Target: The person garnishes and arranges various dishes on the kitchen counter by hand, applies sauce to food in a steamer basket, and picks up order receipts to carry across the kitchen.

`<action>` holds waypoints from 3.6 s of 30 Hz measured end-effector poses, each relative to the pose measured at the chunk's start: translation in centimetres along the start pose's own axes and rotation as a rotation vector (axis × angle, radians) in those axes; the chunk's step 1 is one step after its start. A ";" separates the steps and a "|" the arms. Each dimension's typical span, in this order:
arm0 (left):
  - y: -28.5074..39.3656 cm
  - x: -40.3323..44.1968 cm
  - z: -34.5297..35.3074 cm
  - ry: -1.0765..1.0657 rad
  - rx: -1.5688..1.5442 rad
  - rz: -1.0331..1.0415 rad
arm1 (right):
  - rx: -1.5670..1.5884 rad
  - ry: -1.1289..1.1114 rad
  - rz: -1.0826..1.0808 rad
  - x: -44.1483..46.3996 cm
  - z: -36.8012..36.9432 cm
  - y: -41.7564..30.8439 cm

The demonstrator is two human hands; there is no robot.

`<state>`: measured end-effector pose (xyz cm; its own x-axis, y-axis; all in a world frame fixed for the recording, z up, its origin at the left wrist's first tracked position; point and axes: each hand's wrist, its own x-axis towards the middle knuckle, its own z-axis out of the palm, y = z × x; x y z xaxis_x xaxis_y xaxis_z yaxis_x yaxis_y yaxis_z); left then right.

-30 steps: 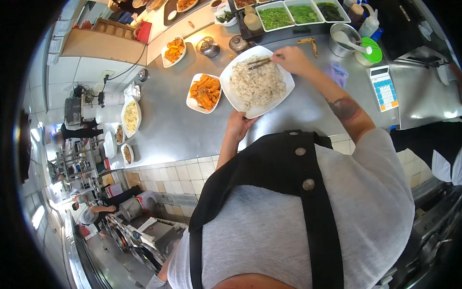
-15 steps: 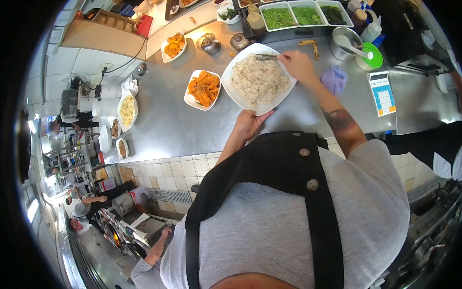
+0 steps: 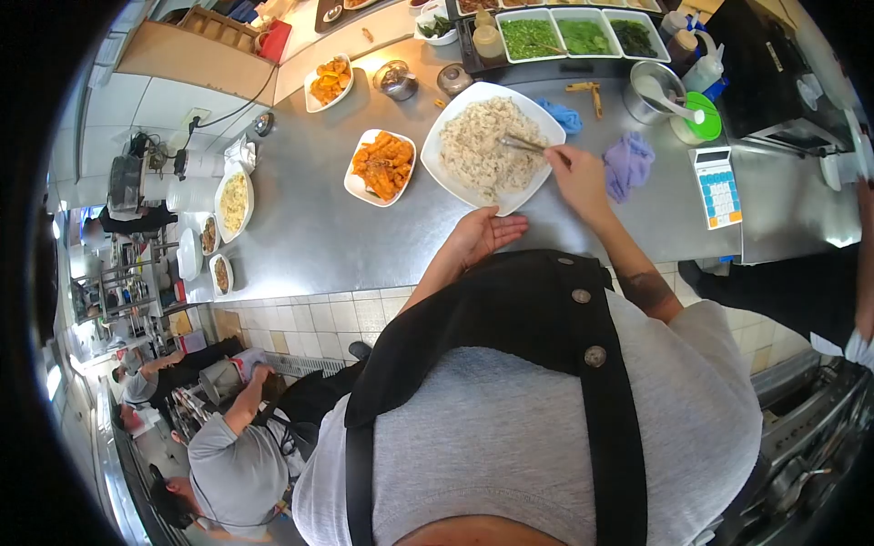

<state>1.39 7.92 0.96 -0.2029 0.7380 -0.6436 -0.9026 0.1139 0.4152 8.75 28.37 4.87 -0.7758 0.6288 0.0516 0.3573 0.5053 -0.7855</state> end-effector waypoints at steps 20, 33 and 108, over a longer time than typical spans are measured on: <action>0.5 -0.4 -1.0 0.069 -0.069 0.099 | -0.075 -0.194 -0.515 -1.6 -1.5 -2.5; 1.7 -0.9 -0.5 0.198 0.137 0.253 | -0.258 0.331 -0.138 3.3 -14.9 -0.2; 2.3 2.2 0.8 0.181 0.154 0.304 | -0.059 -0.020 -0.509 11.2 -5.2 -6.6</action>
<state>-0.79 10.38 0.99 -0.5284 0.6254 -0.5741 -0.7264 0.0170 0.6871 0.43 35.12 13.84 -0.8687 0.2836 0.4062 -0.0397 0.7774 -0.6277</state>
